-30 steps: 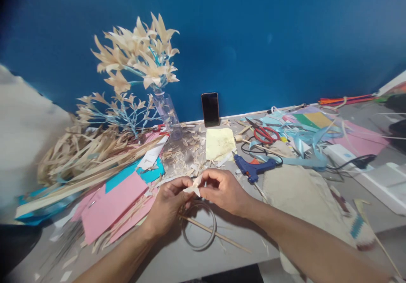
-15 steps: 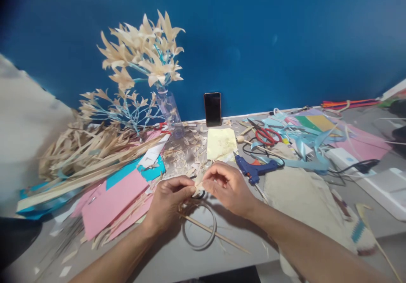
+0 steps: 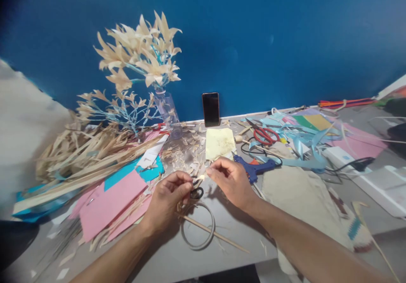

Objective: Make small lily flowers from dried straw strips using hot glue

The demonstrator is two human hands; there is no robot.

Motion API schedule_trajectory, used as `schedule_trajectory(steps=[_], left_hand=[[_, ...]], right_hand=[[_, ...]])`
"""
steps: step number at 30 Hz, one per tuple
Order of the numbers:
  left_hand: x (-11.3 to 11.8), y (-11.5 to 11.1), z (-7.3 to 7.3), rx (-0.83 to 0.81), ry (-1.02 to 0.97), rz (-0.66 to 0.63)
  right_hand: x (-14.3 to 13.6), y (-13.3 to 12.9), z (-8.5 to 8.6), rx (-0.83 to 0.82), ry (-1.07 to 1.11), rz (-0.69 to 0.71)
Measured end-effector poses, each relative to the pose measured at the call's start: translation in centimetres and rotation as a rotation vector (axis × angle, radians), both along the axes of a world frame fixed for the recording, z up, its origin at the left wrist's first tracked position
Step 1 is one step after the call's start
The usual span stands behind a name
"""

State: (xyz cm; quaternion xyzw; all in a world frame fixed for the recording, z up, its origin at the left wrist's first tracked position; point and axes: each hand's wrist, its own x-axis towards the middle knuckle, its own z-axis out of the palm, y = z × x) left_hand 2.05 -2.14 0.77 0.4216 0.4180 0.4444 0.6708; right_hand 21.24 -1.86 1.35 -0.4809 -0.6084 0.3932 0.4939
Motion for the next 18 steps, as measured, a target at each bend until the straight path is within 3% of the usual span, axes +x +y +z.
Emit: schedule_trajectory(steps=[6, 9, 13, 18], left_hand=[[0.05, -0.20, -0.06, -0.059, -0.210, -0.025], [-0.13, -0.33, -0.19, -0.015, -0.064, -0.045], [-0.20, -0.63, -0.15, 0.192, 0.203, 0.064], [-0.40, -0.63, -0.12, 0.289, 0.333, 0.084]], right_hand=[[0.04, 0.12, -0.17, 0.010, 0.006, 0.009], [0.00, 0.06, -0.26, 0.041, -0.030, 0.002], [-0.07, -0.10, -0.35, 0.111, -0.088, 0.004], [-0.25, -0.37, -0.11, 0.150, -0.162, 0.013]])
